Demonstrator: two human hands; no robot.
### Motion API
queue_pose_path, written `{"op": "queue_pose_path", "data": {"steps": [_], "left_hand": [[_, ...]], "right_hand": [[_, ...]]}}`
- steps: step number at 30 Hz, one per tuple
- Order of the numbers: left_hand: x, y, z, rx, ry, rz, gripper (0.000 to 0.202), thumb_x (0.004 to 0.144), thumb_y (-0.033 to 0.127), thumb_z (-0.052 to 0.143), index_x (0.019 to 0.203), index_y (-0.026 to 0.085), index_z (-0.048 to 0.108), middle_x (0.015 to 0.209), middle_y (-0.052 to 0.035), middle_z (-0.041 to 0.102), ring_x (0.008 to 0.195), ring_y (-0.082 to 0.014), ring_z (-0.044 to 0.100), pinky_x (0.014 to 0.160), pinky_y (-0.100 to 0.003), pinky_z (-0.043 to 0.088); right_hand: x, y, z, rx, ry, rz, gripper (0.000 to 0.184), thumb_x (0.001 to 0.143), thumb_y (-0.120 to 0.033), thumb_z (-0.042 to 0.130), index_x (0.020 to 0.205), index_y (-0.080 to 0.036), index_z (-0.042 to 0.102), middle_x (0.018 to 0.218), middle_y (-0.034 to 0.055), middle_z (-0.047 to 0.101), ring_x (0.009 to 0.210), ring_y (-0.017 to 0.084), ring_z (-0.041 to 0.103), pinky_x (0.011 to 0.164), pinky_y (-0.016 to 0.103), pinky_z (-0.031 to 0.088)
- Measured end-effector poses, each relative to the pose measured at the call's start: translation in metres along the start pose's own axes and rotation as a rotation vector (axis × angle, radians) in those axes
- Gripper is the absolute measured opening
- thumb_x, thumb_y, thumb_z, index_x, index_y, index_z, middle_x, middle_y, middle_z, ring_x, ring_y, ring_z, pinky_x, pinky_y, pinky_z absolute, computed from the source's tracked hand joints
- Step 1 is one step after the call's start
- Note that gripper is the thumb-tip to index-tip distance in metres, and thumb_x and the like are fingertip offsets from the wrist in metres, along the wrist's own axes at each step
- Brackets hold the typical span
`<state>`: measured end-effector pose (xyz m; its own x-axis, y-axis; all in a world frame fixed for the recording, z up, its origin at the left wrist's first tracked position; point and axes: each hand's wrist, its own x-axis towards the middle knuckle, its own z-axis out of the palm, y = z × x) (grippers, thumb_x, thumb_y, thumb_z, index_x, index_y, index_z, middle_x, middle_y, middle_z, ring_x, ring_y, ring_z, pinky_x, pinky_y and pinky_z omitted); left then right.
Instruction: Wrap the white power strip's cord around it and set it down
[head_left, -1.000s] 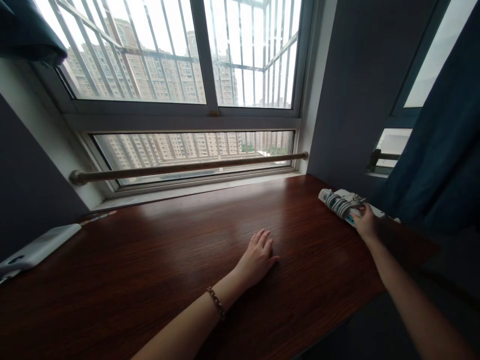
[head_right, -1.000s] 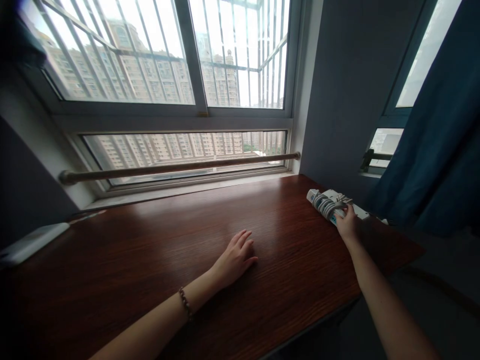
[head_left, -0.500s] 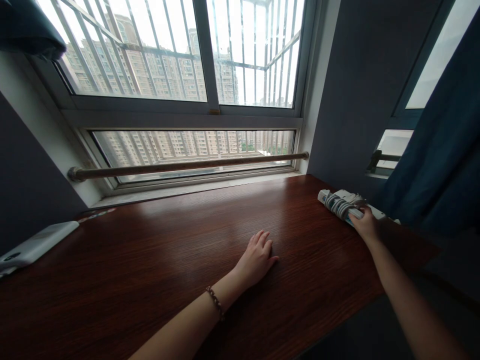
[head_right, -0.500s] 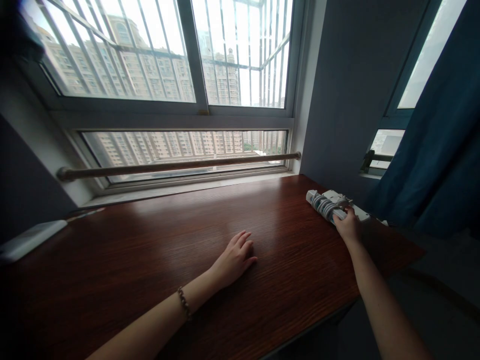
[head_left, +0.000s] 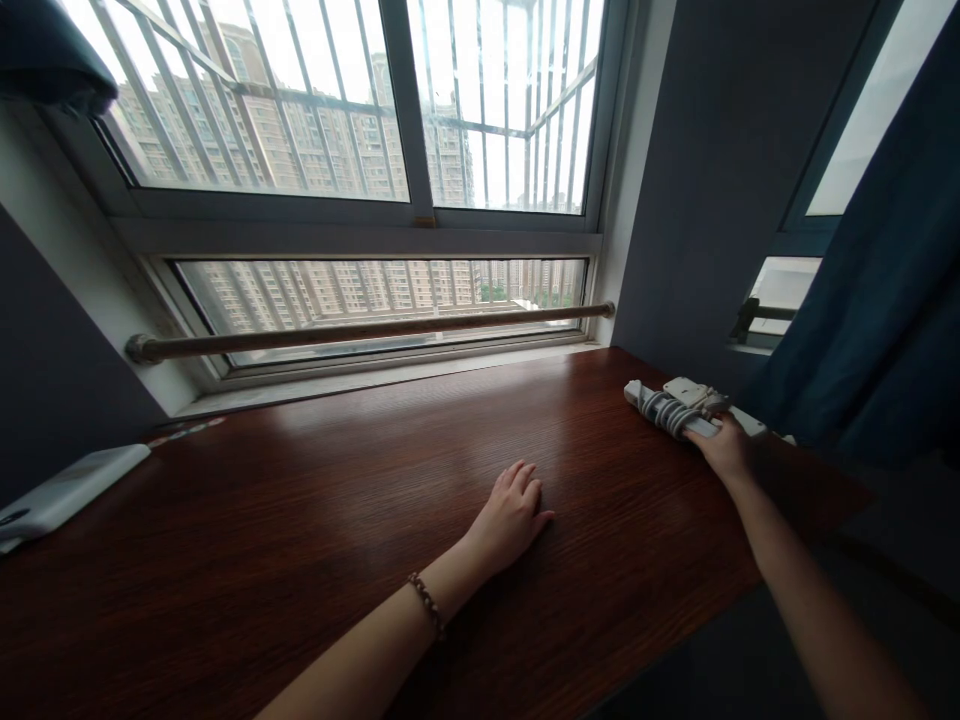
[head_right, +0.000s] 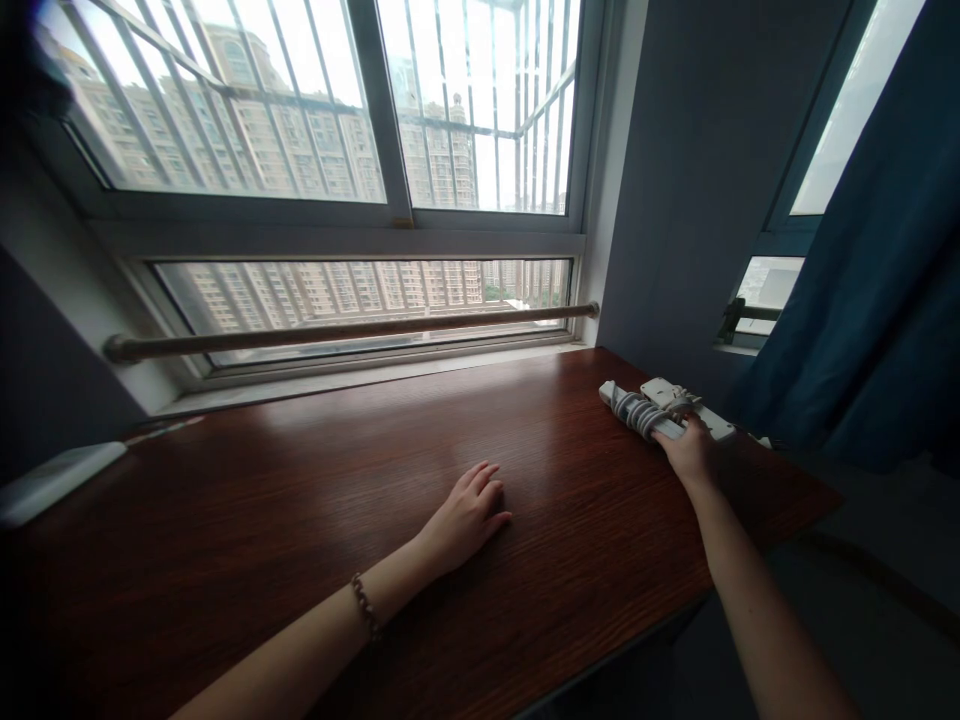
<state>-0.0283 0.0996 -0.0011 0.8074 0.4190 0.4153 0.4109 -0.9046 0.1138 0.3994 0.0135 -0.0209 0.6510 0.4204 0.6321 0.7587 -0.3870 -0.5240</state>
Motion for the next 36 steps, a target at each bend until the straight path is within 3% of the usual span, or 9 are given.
{"op": "queue_pose_path", "data": {"steps": [8, 15, 22, 28, 31, 34, 36], "left_hand": [[-0.001, 0.001, 0.0, -0.003, 0.011, 0.003, 0.028, 0.083, 0.032, 0.061, 0.102, 0.013, 0.053, 0.129, -0.0163, 0.047, 0.125, -0.0325, 0.038, 0.102, -0.049, 0.037], [-0.001, 0.001, 0.0, -0.003, 0.012, 0.007, 0.027, 0.083, 0.031, 0.062, 0.102, 0.013, 0.054, 0.128, -0.0167, 0.047, 0.125, -0.0326, 0.038, 0.102, -0.048, 0.038], [-0.001, 0.0, -0.001, -0.003, 0.013, 0.004, 0.027, 0.083, 0.032, 0.061, 0.101, 0.013, 0.054, 0.127, -0.0161, 0.048, 0.124, -0.0323, 0.039, 0.102, -0.048, 0.038], [-0.001, 0.0, -0.001, -0.003, 0.002, 0.0, 0.029, 0.084, 0.032, 0.06, 0.102, 0.011, 0.054, 0.128, -0.0175, 0.047, 0.124, -0.0329, 0.038, 0.103, -0.047, 0.037], [-0.001, 0.001, -0.001, -0.006, -0.004, 0.001, 0.03, 0.084, 0.032, 0.06, 0.103, 0.009, 0.055, 0.127, -0.0191, 0.047, 0.124, -0.0332, 0.038, 0.103, -0.046, 0.036], [0.0, 0.001, -0.001, -0.007, -0.009, -0.001, 0.031, 0.084, 0.033, 0.06, 0.103, 0.009, 0.055, 0.127, -0.0193, 0.047, 0.125, -0.0328, 0.038, 0.104, -0.046, 0.036], [0.0, 0.001, -0.001, -0.003, -0.012, -0.005, 0.03, 0.084, 0.033, 0.06, 0.103, 0.01, 0.055, 0.128, -0.019, 0.047, 0.125, -0.0324, 0.038, 0.104, -0.046, 0.036]], "right_hand": [[-0.02, -0.037, -0.014, -0.216, -0.058, -0.192, 0.046, 0.066, -0.033, 0.065, 0.109, -0.019, 0.055, 0.104, 0.0101, 0.047, 0.09, 0.026, 0.052, 0.075, 0.035, 0.044], [-0.032, -0.048, -0.02, -0.455, -0.15, -0.338, 0.055, 0.069, -0.026, 0.065, 0.121, -0.017, 0.048, 0.108, 0.0117, 0.04, 0.094, 0.027, 0.045, 0.081, 0.037, 0.044], [-0.042, -0.039, -0.021, -0.264, -0.128, -0.439, 0.059, 0.072, -0.028, 0.06, 0.128, -0.015, 0.045, 0.117, 0.0142, 0.034, 0.097, 0.025, 0.045, 0.091, 0.037, 0.041], [-0.041, -0.023, -0.013, -0.273, -0.109, -0.429, 0.059, 0.077, -0.03, 0.056, 0.131, -0.012, 0.043, 0.126, 0.0161, 0.036, 0.11, 0.031, 0.039, 0.098, 0.042, 0.034], [-0.04, -0.022, -0.012, -0.285, -0.183, -0.4, 0.059, 0.077, -0.031, 0.055, 0.132, -0.015, 0.041, 0.121, 0.014, 0.045, 0.109, 0.032, 0.041, 0.097, 0.045, 0.034], [-0.039, -0.024, -0.014, -0.201, -0.27, -0.352, 0.06, 0.078, -0.026, 0.051, 0.135, -0.016, 0.036, 0.117, 0.0125, 0.048, 0.101, 0.027, 0.048, 0.092, 0.04, 0.039], [-0.038, -0.025, -0.014, -0.205, -0.252, -0.327, 0.06, 0.075, -0.019, 0.051, 0.133, -0.015, 0.037, 0.118, 0.0132, 0.046, 0.102, 0.026, 0.048, 0.092, 0.037, 0.039]]}}
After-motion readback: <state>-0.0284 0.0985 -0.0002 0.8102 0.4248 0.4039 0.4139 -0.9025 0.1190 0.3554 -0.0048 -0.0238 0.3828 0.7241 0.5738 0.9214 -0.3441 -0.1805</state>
